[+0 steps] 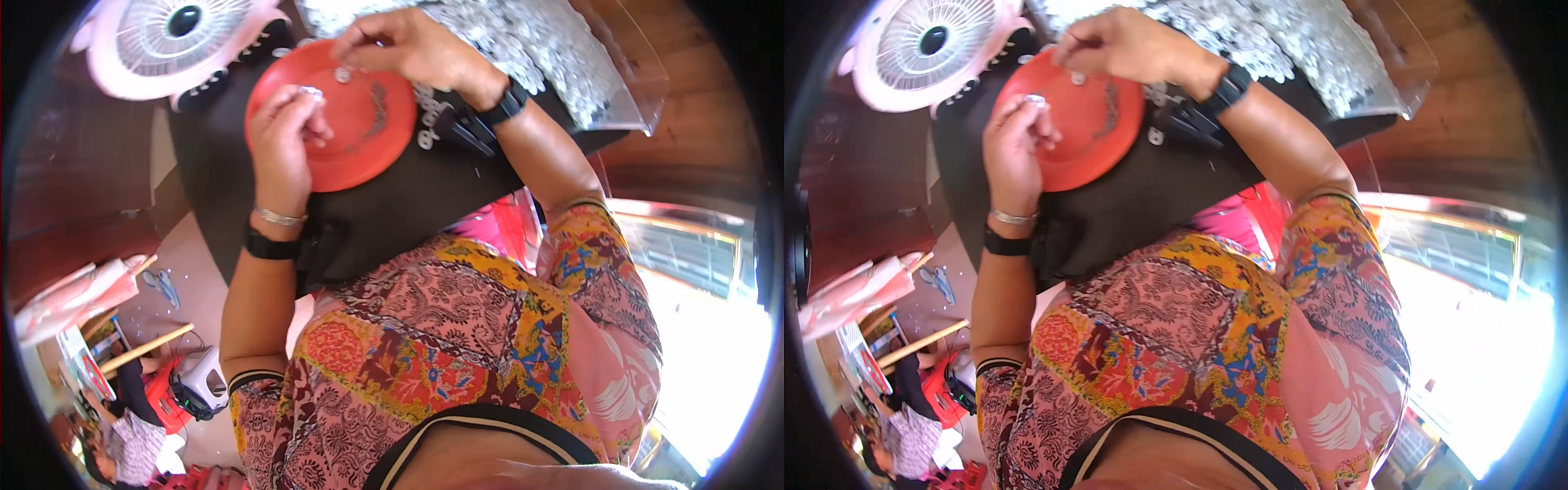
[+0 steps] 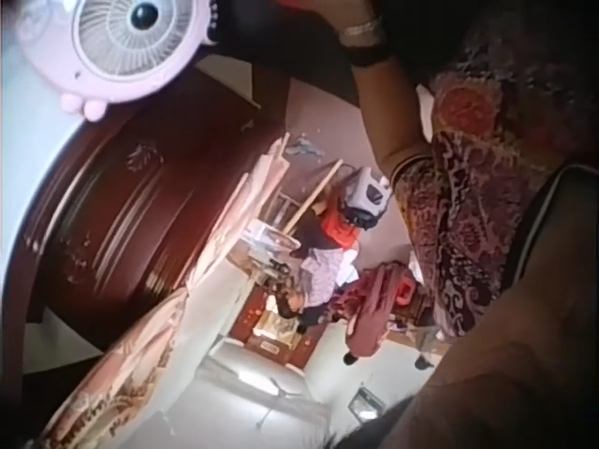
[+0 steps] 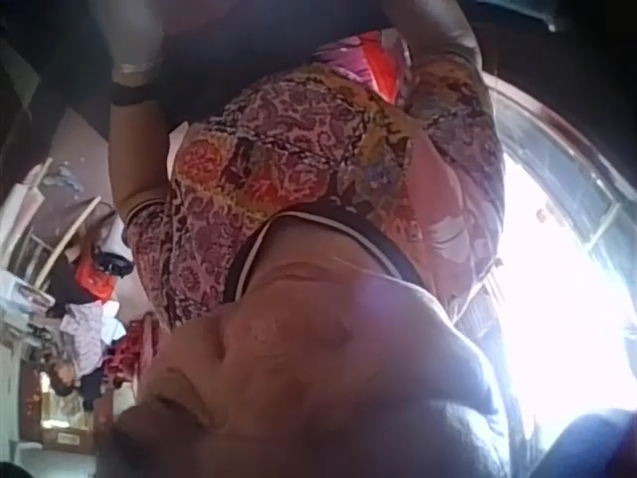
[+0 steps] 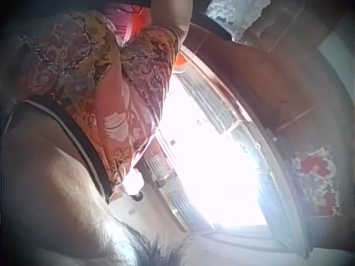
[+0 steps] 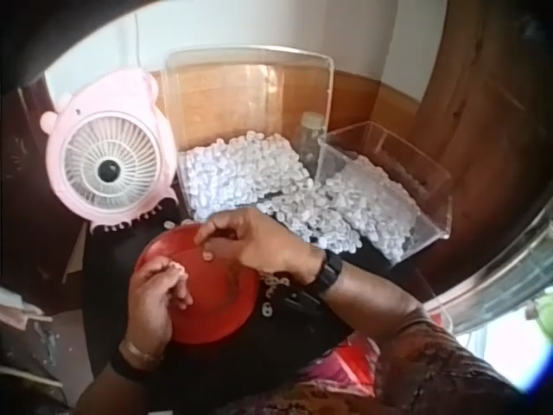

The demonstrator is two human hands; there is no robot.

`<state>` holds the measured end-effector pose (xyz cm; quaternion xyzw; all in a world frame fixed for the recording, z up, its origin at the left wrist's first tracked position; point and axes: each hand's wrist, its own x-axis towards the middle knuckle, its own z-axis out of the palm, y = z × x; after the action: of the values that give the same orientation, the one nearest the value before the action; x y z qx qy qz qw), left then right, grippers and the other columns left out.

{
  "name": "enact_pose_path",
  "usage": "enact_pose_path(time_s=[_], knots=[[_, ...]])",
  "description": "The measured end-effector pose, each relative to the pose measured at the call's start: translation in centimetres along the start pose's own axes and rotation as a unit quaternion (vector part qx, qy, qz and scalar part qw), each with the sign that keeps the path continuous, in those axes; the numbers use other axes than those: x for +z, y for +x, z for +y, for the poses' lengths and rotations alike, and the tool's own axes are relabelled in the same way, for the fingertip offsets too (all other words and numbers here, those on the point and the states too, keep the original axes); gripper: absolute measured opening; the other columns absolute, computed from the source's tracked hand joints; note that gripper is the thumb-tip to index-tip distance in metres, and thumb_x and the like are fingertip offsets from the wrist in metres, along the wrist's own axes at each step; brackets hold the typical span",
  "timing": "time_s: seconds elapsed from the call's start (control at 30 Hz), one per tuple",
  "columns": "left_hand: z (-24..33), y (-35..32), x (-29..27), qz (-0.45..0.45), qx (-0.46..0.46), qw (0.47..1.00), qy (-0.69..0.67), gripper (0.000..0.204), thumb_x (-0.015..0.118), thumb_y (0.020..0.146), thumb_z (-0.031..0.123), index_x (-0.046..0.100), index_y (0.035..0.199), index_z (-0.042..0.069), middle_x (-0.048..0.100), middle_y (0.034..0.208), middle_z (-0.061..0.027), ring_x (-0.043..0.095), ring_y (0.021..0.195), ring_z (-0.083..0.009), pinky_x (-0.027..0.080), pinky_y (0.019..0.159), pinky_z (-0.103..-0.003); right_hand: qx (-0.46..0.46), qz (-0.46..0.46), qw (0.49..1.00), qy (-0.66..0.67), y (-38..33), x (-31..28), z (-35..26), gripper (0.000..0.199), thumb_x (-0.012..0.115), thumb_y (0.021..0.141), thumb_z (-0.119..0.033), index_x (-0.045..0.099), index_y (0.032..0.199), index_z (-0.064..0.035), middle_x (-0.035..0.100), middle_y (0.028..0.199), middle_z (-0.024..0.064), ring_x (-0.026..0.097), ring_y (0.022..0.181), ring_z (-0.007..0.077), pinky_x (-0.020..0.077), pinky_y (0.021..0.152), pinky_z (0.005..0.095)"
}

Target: Sorting small white plastic components by picking them from a container and placing them onto a red plate.

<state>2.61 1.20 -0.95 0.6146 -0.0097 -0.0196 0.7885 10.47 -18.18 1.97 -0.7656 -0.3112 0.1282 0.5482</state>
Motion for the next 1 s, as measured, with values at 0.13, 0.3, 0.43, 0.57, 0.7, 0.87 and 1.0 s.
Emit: enact_pose_path(time_s=[0.13, 0.3, 0.43, 0.57, 0.7, 0.87, 1.0], knots=[[-0.3, 0.1, -0.4, -0.009, 0.018, 1.0, -0.002, 0.017, 0.05, 0.09, 0.014, 0.059, 0.085, 0.0, 0.053, 0.066, -0.0022, 0.053, 0.059, -0.0117, 0.039, 0.054, -0.023, -0.061, 0.032, 0.998, 0.0, -0.3, -2.0, -2.0, 0.015, 0.06, 0.086, -0.008, 0.064, 0.097, 0.0026, 0.065, 0.08, 0.0028, 0.057, 0.073, 0.0101, 0.0474, 0.068, 0.0254], [-0.7, 0.1, -1.0, -0.01, 0.012, 1.0, -0.001, 0.018, 0.05, 0.091, 0.014, 0.059, 0.087, -0.001, 0.052, 0.067, -0.002, 0.053, 0.059, -0.0125, 0.038, 0.054, -0.023, 0.008, 0.035, 0.965, -0.261, -6.6, -6.2, -6.1, 0.019, 0.063, 0.083, -0.012, 0.066, 0.097, 0.0001, 0.067, 0.081, 0.0124, 0.063, 0.071, 0.0194, 0.0499, 0.066, 0.0309], [-0.2, -0.2, -0.4, -0.029, 0.018, 0.999, -0.012, 0.018, 0.05, 0.091, 0.014, 0.058, 0.085, 0.0, 0.052, 0.067, -0.0025, 0.053, 0.06, -0.0128, 0.037, 0.054, -0.024, 0.092, -0.063, 0.962, -0.249, -14.3, -7.0, -3.7, 0.017, 0.068, 0.084, -0.018, 0.066, 0.09, -0.0023, 0.065, 0.074, 0.0033, 0.061, 0.068, 0.0101, 0.0476, 0.063, 0.0249], [0.1, -0.3, -0.2, -0.04, 0.008, 0.999, -0.001, 0.019, 0.047, 0.092, 0.016, 0.057, 0.089, 0.0, 0.049, 0.069, -0.004, 0.051, 0.063, -0.015, 0.038, 0.058, -0.026, 0.213, 0.003, 0.946, -0.245, -18.7, -3.8, -2.5, 0.017, 0.07, 0.081, -0.018, 0.064, 0.083, -0.0023, 0.063, 0.071, 0.0044, 0.061, 0.066, 0.0118, 0.047, 0.06, 0.0258], [0.3, -0.3, -0.1, -0.054, 0.021, 0.998, -0.002, 0.019, 0.047, 0.092, 0.015, 0.057, 0.088, 0.0, 0.049, 0.069, -0.0042, 0.05, 0.063, -0.0151, 0.038, 0.058, -0.026, 0.169, 0.151, 0.9, -0.372, -20.3, -1.5, -1.1, 0.017, 0.07, 0.078, -0.016, 0.061, 0.082, -0.0024, 0.06, 0.073, 0.0083, 0.06, 0.065, 0.0196, 0.0472, 0.06, 0.0297], [0.3, -0.3, 0.0, -0.042, 0.024, 0.999, -0.018, 0.015, 0.05, 0.091, 0.014, 0.055, 0.083, 0.002, 0.051, 0.067, -0.0023, 0.052, 0.06, -0.0133, 0.038, 0.055, -0.024, 0.152, 0.155, 0.898, -0.382, -20.6, -0.8, -0.1, 0.014, 0.065, 0.08, -0.014, 0.058, 0.084, -0.0027, 0.058, 0.076, 0.0107, 0.06, 0.068, 0.0266, 0.0473, 0.061, 0.0342], [0.1, -0.2, -0.1, -0.046, 0.028, 0.998, -0.022, 0.016, 0.051, 0.09, 0.015, 0.057, 0.085, 0.001, 0.051, 0.067, -0.0025, 0.052, 0.06, -0.0134, 0.038, 0.055, -0.024, 0.112, 0.139, 0.871, -0.458, -20.5, -0.4, -0.3, 0.014, 0.062, 0.082, -0.014, 0.055, 0.086, -0.0024, 0.057, 0.077, 0.0113, 0.059, 0.071, 0.0296, 0.0468, 0.063, 0.0364]])
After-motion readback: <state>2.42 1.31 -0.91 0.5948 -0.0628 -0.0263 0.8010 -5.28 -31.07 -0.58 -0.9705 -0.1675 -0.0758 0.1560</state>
